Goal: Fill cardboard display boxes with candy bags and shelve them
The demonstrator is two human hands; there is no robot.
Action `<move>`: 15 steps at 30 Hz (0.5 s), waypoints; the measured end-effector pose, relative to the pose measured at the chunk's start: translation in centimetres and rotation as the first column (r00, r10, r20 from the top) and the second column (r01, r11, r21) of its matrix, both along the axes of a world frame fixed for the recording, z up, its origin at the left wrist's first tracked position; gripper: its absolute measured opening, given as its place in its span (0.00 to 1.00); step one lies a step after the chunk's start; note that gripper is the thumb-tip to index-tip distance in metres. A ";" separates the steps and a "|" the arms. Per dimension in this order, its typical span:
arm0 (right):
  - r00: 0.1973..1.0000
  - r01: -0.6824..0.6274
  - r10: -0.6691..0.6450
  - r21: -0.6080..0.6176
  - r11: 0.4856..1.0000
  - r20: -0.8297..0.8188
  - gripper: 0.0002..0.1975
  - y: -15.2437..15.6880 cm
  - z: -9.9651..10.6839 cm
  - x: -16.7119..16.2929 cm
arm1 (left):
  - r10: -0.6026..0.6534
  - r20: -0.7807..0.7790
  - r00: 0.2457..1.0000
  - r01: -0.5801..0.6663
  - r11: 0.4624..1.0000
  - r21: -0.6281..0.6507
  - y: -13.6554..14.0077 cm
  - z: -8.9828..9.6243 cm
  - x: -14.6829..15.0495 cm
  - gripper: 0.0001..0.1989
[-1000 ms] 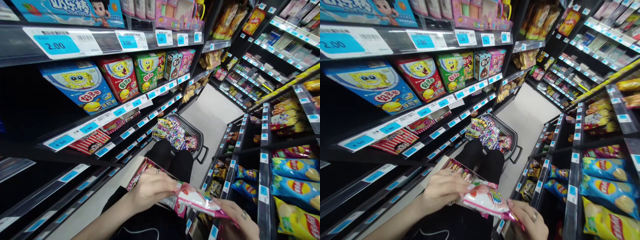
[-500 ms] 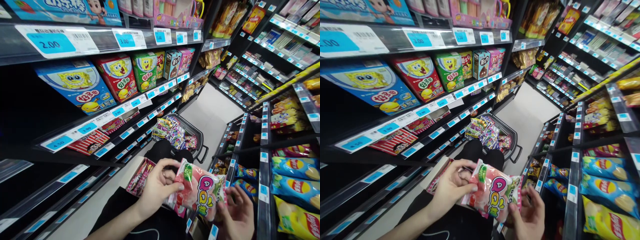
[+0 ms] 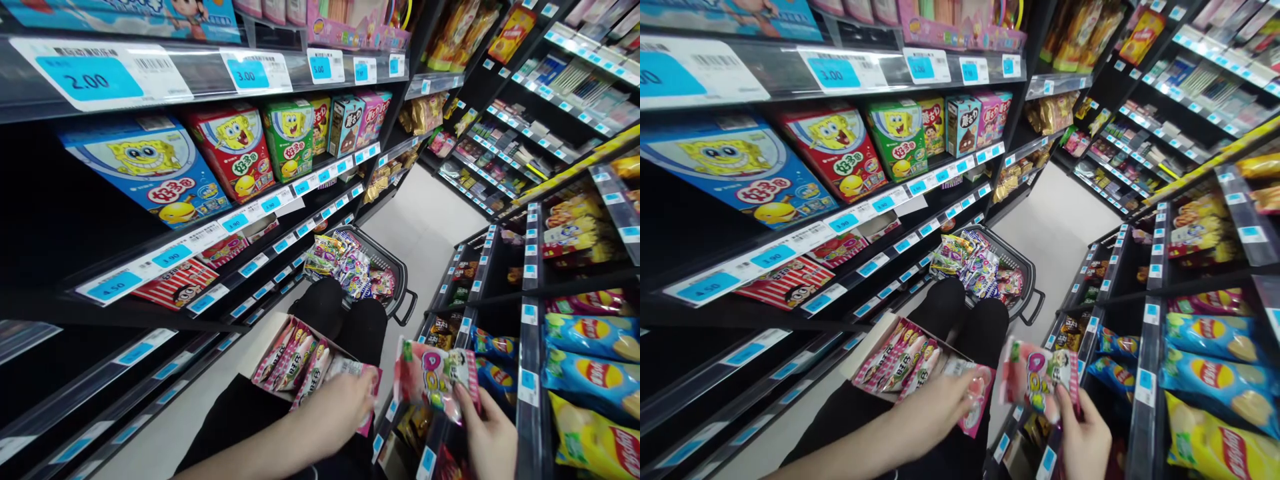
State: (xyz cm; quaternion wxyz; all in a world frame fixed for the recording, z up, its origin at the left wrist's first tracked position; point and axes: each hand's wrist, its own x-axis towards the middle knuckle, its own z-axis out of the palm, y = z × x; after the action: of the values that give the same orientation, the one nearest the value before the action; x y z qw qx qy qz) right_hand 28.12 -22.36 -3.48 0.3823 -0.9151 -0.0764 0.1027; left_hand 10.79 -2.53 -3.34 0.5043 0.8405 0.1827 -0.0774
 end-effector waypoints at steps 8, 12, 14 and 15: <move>0.993 -0.075 0.093 -0.205 0.976 0.079 0.12 9.1 -9.6 9.7 | -0.380 -0.226 0.897 0.440 0.713 0.546 -6.1 -6.8 1.8 0.25; 0.998 -0.055 0.052 -0.153 0.987 -0.025 0.12 13.3 -12.9 12.3 | -0.375 -0.244 0.894 0.441 0.651 0.617 -7.5 -9.1 1.8 0.16; 0.996 -0.067 0.061 -0.097 0.993 -0.064 0.13 14.3 -13.9 12.6 | -0.368 -0.220 0.904 0.419 0.656 0.627 -7.4 -9.4 1.6 0.14; 0.993 -0.088 0.084 -0.053 0.995 -0.079 0.13 14.5 -14.3 12.3 | -0.359 -0.215 0.908 0.410 0.664 0.625 -7.2 -9.4 1.5 0.14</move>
State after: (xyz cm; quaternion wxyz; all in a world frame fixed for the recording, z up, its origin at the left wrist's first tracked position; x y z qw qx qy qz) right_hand 40.45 -7.82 -17.78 0.3543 -0.9167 -0.0982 0.1564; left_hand 12.32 -9.75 -12.74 0.1413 0.9789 0.0348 -0.1433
